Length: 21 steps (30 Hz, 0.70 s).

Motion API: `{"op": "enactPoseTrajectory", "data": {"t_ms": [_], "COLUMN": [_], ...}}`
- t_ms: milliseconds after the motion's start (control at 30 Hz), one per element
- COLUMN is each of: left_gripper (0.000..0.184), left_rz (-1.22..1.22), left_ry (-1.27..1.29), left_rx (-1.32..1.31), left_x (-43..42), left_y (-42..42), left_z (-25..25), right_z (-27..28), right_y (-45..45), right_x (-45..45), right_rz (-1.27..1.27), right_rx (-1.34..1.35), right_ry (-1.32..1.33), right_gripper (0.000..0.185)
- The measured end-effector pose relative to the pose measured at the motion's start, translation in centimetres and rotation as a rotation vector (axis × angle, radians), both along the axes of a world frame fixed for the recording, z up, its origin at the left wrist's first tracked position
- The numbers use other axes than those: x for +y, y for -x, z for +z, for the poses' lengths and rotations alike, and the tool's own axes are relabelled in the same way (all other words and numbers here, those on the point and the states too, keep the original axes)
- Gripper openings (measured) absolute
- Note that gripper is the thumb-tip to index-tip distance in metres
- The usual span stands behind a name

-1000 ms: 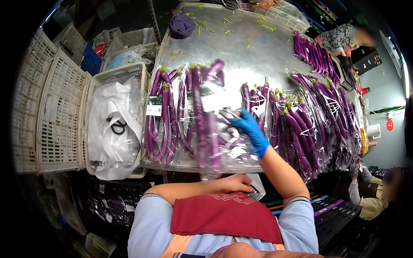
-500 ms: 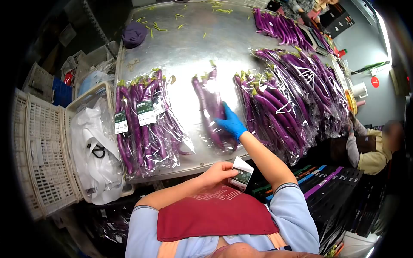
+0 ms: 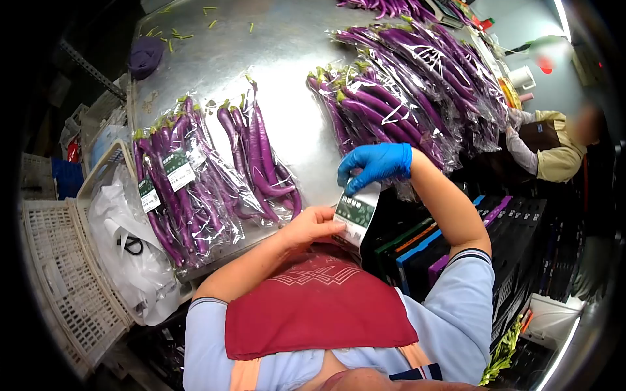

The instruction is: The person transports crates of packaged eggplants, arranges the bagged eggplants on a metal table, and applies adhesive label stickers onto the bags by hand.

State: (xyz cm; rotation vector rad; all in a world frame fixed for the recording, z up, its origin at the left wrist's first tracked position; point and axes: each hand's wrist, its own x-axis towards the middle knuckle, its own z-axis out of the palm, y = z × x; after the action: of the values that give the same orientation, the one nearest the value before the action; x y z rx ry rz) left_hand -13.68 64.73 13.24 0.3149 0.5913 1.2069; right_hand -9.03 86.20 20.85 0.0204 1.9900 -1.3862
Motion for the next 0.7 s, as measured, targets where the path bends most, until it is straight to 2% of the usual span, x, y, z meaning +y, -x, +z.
{"op": "enactPoseTrajectory", "data": {"t_ms": [67, 133, 200, 233, 267, 333, 367, 500, 667, 700], "left_gripper": [0.03, 0.027, 0.025, 0.024, 0.024, 0.02, 0.018, 0.013, 0.012, 0.013], "left_rz": [-0.035, -0.044, -0.022, 0.003, 0.029, 0.085, 0.109, 0.197, 0.149, 0.145], "left_ry": [-0.105, 0.001, 0.089, 0.121, 0.152, 0.212, 0.225, 0.245, 0.259, 0.262], "left_rx": [0.079, 0.083, 0.096, 0.109, 0.121, 0.111, 0.125, 0.198, 0.201, 0.194], "left_x": [-0.1, -0.5, -0.9, -0.9, -0.9, -1.0, -1.1, -1.1, -1.5, -1.5], "left_y": [-0.6, -0.9, -1.2, -1.3, -1.4, -1.6, -1.7, -2.2, -2.1, -2.1], "left_z": [-1.4, -1.4, -1.2, -1.0, -0.7, -0.3, -0.3, -0.7, -0.9, -0.8], "right_z": [-0.7, -1.5, -4.7, -3.7, -2.7, -1.0, -0.3, -0.2, -1.9, -1.9], "right_y": [-0.1, -0.2, -2.1, -2.4, -2.3, -2.7, -3.2, -5.1, -5.9, -6.0], "right_x": [1.2, 2.0, 1.5, 0.1, -0.9, -3.0, -4.2, -7.1, -8.2, -8.4], "right_rz": [-0.025, 0.03, -0.047, -0.063, -0.08, -0.091, -0.103, 0.024, 0.14, 0.183], "right_rx": [0.002, -0.083, 0.345, 0.503, 0.564, 0.414, 0.422, 0.395, 0.449, 0.531], "right_ry": [-0.028, -0.136, -0.39, -0.637, -0.692, -0.428, -0.374, -0.568, -0.729, -0.758], "right_gripper": [0.02, 0.027, 0.03, 0.031, 0.022, 0.017, 0.014, 0.015, 0.011, 0.009]}}
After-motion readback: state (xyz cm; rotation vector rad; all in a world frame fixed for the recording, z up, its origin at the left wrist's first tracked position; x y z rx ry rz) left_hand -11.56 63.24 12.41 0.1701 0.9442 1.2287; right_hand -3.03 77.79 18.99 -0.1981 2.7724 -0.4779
